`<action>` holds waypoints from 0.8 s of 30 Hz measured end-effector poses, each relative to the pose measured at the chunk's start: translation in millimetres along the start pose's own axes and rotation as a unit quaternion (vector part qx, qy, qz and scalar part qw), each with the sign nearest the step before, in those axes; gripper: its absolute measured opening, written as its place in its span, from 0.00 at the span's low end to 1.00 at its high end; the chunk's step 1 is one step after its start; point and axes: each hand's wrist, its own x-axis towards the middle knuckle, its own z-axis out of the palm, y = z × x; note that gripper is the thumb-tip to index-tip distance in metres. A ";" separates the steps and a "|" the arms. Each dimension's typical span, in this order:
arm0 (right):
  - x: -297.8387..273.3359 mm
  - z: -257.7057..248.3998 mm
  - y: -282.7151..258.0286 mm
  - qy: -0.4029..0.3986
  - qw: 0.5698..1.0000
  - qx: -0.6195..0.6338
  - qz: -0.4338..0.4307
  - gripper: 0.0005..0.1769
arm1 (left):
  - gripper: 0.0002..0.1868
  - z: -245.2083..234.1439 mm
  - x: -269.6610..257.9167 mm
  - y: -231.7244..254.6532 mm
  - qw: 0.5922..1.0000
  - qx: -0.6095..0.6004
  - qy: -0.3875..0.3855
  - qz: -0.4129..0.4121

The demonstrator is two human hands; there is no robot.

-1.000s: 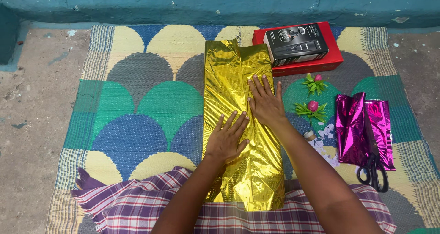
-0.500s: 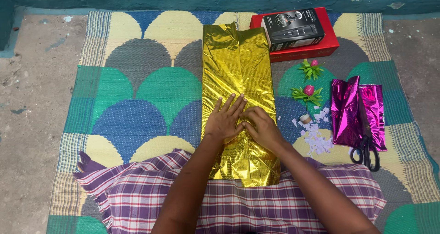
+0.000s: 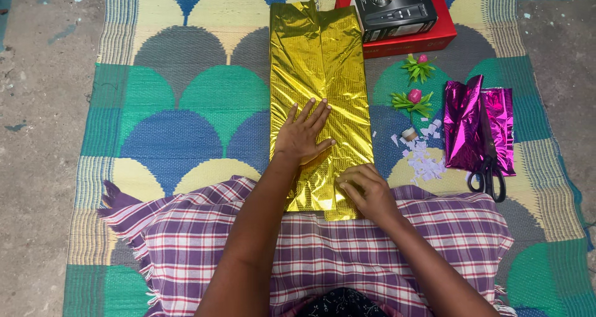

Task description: The person wraps a rectangular box with gold metallic paper, folding the edges and securing them with clear tape. They use scissors to trim excess paper and then place a small pink-wrapped item with artificial flowers on top.

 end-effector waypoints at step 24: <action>416.2 31.9 190.6 -0.011 0.974 -0.207 0.093 0.18 | 0.47 2.8 -8.9 -1.5 0.984 -0.141 0.107 0.021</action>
